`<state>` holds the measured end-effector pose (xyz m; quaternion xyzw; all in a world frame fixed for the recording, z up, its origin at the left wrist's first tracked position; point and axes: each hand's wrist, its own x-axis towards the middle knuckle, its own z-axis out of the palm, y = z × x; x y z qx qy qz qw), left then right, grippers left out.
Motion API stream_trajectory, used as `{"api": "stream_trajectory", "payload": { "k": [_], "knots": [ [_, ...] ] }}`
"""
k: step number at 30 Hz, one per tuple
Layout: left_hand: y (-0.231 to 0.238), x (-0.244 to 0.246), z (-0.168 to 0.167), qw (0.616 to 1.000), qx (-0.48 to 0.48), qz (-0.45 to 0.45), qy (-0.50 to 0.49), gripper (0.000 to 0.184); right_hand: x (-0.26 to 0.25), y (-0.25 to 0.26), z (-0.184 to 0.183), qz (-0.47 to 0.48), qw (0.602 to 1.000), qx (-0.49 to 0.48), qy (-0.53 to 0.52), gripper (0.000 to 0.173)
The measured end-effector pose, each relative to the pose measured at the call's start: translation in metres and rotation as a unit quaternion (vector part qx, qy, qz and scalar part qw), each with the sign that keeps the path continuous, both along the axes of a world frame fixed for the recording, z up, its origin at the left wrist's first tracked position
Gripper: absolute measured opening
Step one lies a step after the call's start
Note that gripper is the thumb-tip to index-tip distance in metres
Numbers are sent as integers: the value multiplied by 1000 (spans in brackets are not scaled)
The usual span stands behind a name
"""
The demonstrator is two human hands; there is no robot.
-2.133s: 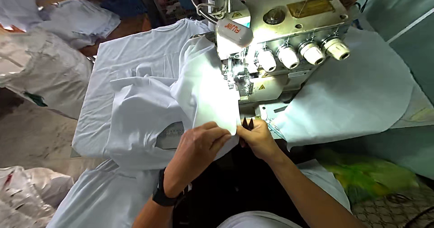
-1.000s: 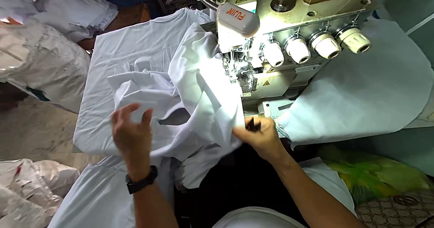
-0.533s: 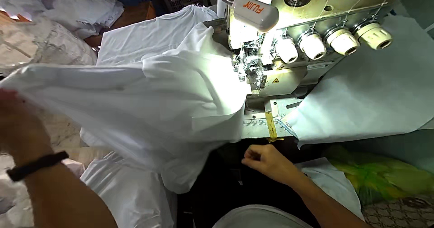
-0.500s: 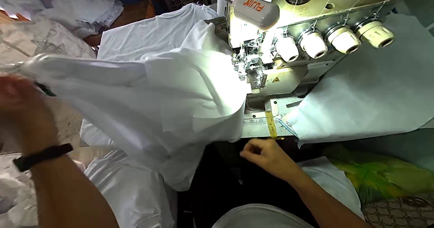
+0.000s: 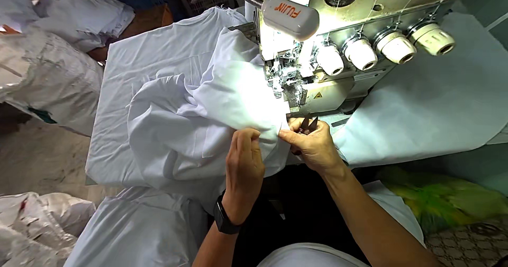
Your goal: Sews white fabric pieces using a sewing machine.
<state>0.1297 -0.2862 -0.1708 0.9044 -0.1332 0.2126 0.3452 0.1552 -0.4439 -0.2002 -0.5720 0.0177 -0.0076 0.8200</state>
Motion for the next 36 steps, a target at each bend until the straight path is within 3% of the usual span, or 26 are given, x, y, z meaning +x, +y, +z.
{"api": "stream_trajectory", "payload": {
  "k": [3,7,12,16,19,21,22,24,27,36],
  "knots": [
    [-10,-4,0,999,13,16,36,19,-7,-1,2,9,1000,-27,-9,20],
    [-4,5,-9,997,55,34,34,17,-25,-16,0,105,989,-95,-40,14],
    [-6,-2,-4,997,26,-6,67,19,-25,-23,-1,173,983,-42,-37,20],
    [1,3,2,998,43,34,41,22,-17,-27,4,205,975,-82,13,18],
    [8,1,35,995,77,69,-8,20,-3,-26,6,178,978,-77,83,2],
    [12,8,45,992,105,68,-35,29,4,-18,9,146,984,-50,85,18],
    [15,12,47,992,108,52,-34,31,5,-12,11,114,990,-36,72,23],
    [19,14,56,996,83,-14,-9,30,4,-3,13,34,999,-28,32,15],
    [11,-5,73,992,57,-100,41,27,-7,-1,10,-6,999,-47,-5,12],
    [-2,13,52,982,126,-128,60,19,-14,6,2,-30,997,-61,-27,15]
  ]
}}
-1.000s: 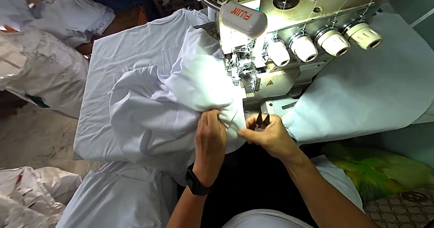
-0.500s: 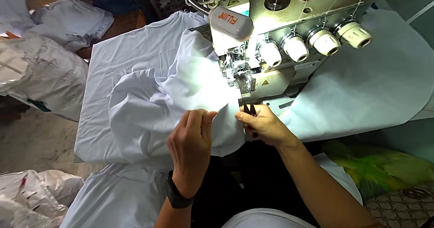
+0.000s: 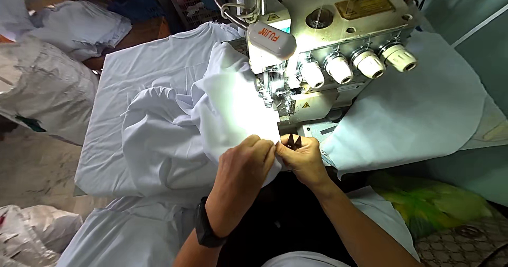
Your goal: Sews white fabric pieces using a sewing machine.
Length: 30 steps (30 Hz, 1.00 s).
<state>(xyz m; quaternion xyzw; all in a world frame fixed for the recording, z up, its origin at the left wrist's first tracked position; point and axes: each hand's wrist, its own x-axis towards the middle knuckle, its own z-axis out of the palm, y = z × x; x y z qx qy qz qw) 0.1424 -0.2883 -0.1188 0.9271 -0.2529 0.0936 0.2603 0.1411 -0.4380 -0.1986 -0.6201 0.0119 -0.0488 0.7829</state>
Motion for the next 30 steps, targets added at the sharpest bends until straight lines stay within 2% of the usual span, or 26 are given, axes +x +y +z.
{"api": "stream_trajectory", "payload": {
  "k": [3,6,9,12,15,20,25,28,30],
  "knots": [
    [-7,9,-3,999,31,29,-34,13,3,6,-3,-12,1000,7,4,19],
    [-11,3,-13,996,61,48,-52,10,-2,5,-7,-24,1000,6,-3,15],
    [-10,-8,-23,996,29,54,-61,14,-9,0,-11,-13,999,4,-33,11],
    [-10,-13,-16,996,-17,56,-66,15,-11,-3,-9,-4,999,7,-51,11],
    [-10,-10,-10,997,3,47,-58,13,-8,0,-4,-7,999,6,-45,14],
    [-12,9,-20,997,-3,48,-67,12,1,5,-2,-11,1000,22,-1,15],
    [-14,-7,-18,986,68,110,-102,12,-2,-2,1,49,999,1,-5,19],
    [-9,-15,-42,984,18,137,-115,12,-5,-7,-4,47,998,22,-22,16],
    [-7,-17,-60,982,-30,132,-133,10,-7,-11,-3,69,996,60,21,19]
  ]
}}
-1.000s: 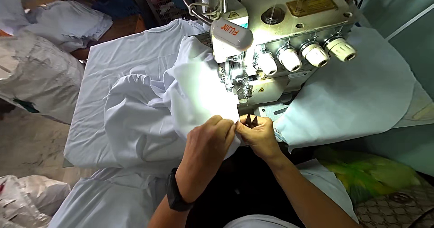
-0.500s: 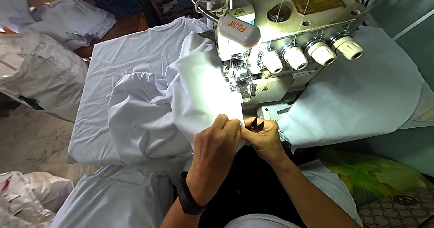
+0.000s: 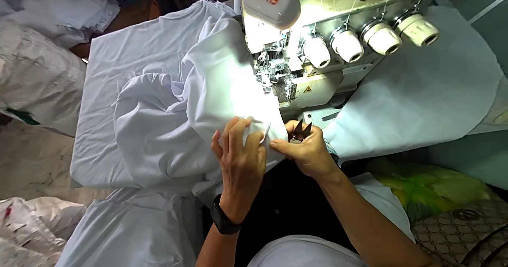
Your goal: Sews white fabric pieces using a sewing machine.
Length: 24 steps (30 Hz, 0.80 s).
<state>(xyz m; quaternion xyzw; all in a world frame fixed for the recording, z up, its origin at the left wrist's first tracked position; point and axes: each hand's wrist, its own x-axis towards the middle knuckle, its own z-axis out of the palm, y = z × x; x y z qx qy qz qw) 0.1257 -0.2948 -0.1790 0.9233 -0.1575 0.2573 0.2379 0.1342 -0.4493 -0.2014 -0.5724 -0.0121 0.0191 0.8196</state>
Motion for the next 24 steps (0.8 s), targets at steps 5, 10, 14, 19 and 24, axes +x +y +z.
{"api": "stream_trajectory", "payload": {
  "k": [5,10,14,19,24],
  "knots": [
    [18,23,-14,997,-5,-66,-32,13,0,-17,4,154,982,96,51,16],
    [36,45,-13,990,-35,-128,-39,13,5,-13,7,102,980,152,73,24],
    [51,57,-9,980,-59,-187,-28,14,3,-17,11,167,967,159,108,14],
    [50,47,6,982,-53,-182,-9,11,0,-7,5,66,993,101,13,23],
    [32,1,22,976,-46,-208,-50,7,-18,-11,18,16,994,-44,-96,44]
  ]
}}
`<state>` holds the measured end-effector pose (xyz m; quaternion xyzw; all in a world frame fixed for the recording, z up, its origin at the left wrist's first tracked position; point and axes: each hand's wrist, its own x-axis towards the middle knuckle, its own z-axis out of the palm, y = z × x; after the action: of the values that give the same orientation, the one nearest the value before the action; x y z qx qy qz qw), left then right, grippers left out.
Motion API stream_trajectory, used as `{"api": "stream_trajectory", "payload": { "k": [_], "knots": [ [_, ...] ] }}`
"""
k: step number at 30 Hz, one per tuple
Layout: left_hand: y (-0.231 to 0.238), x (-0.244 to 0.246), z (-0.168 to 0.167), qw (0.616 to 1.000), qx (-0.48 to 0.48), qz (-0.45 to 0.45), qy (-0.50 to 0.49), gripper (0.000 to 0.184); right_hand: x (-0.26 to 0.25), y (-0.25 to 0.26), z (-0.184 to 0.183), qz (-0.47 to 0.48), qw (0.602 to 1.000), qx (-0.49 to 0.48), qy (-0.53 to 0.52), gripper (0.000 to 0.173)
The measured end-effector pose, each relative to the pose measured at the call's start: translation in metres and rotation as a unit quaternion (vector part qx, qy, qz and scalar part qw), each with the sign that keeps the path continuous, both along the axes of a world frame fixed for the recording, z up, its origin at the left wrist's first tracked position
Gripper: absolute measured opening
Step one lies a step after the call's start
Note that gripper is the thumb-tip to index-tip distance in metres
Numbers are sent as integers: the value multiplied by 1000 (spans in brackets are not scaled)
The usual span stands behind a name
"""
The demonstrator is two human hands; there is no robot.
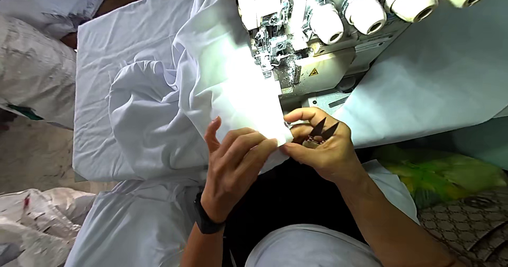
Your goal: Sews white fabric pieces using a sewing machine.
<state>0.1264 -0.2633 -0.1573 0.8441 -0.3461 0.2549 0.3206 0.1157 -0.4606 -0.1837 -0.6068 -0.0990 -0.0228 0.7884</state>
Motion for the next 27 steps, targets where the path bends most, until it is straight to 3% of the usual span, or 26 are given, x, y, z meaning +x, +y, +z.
{"api": "stream_trajectory", "payload": {
  "k": [7,9,11,14,16,19,22,27],
  "knots": [
    [-11,-6,-5,999,21,-9,30,10,-11,1,4,-21,993,-99,-55,58],
    [-10,-5,0,998,30,-26,46,12,-8,-2,5,-19,984,-144,-104,49],
    [-10,-6,-10,999,-7,-22,44,7,-4,-6,7,-19,965,-195,-174,26],
    [-8,-2,-58,993,-17,114,-3,42,-1,-7,11,-20,954,-221,-203,13],
    [1,12,-80,979,-23,202,-18,51,6,-1,-1,-25,959,-214,-182,13],
    [13,30,-53,976,12,213,-34,41,26,7,-15,-48,973,-184,-129,14],
    [15,47,-7,990,85,100,-49,24,44,12,-6,-83,979,-155,-104,11],
    [13,87,25,982,140,5,124,38,70,15,0,-163,951,-230,-125,13]
  ]
}}
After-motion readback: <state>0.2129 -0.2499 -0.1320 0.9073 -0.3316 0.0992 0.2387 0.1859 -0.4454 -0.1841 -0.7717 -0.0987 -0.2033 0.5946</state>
